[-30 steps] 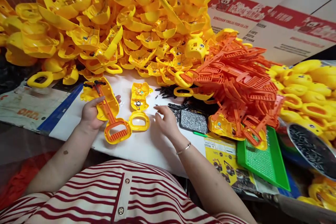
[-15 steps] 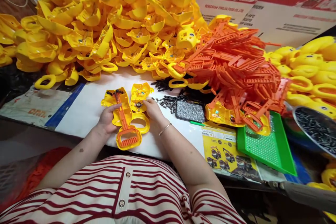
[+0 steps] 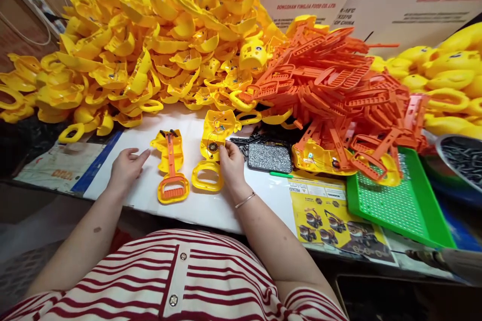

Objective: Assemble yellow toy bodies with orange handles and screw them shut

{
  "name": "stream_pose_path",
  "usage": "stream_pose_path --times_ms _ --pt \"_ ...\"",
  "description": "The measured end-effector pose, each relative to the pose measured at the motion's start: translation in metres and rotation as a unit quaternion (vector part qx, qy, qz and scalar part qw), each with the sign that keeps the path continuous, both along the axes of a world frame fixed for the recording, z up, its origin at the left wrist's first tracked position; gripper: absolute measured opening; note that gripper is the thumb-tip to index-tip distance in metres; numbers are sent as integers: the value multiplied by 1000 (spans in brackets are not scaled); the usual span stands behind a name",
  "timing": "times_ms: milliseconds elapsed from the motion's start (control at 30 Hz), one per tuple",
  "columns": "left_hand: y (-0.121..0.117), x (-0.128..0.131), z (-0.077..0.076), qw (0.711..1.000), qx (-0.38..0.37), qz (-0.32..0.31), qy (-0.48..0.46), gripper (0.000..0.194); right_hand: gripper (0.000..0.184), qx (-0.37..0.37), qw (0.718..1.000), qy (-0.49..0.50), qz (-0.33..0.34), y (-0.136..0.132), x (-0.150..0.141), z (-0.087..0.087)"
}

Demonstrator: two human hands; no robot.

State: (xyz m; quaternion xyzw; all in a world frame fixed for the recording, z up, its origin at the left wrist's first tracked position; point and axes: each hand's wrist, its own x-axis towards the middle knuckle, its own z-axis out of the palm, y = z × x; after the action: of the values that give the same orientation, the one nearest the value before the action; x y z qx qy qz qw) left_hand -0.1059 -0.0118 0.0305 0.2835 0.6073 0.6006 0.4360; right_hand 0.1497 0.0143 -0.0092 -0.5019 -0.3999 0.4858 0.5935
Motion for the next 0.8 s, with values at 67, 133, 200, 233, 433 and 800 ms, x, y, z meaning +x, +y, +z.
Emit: stream_pose_path --times_ms 67,133,200,233,433,800 --pt "-9 16 11 997 53 21 45 57 41 21 1000 -1 13 -2 -3 -1" --pt "-11 45 20 996 80 -18 42 68 40 56 998 -13 26 -6 -7 -2" --pt "-6 77 27 994 70 -79 24 81 40 89 995 -33 33 -10 -11 -4" --pt "-2 91 28 993 64 -102 19 87 40 99 993 -43 37 -12 -12 -5" --pt "13 123 28 982 107 -153 39 78 40 125 989 -66 41 -18 -16 -2" --pt "13 113 37 961 14 -243 -132 42 36 99 989 93 61 -20 -16 20"
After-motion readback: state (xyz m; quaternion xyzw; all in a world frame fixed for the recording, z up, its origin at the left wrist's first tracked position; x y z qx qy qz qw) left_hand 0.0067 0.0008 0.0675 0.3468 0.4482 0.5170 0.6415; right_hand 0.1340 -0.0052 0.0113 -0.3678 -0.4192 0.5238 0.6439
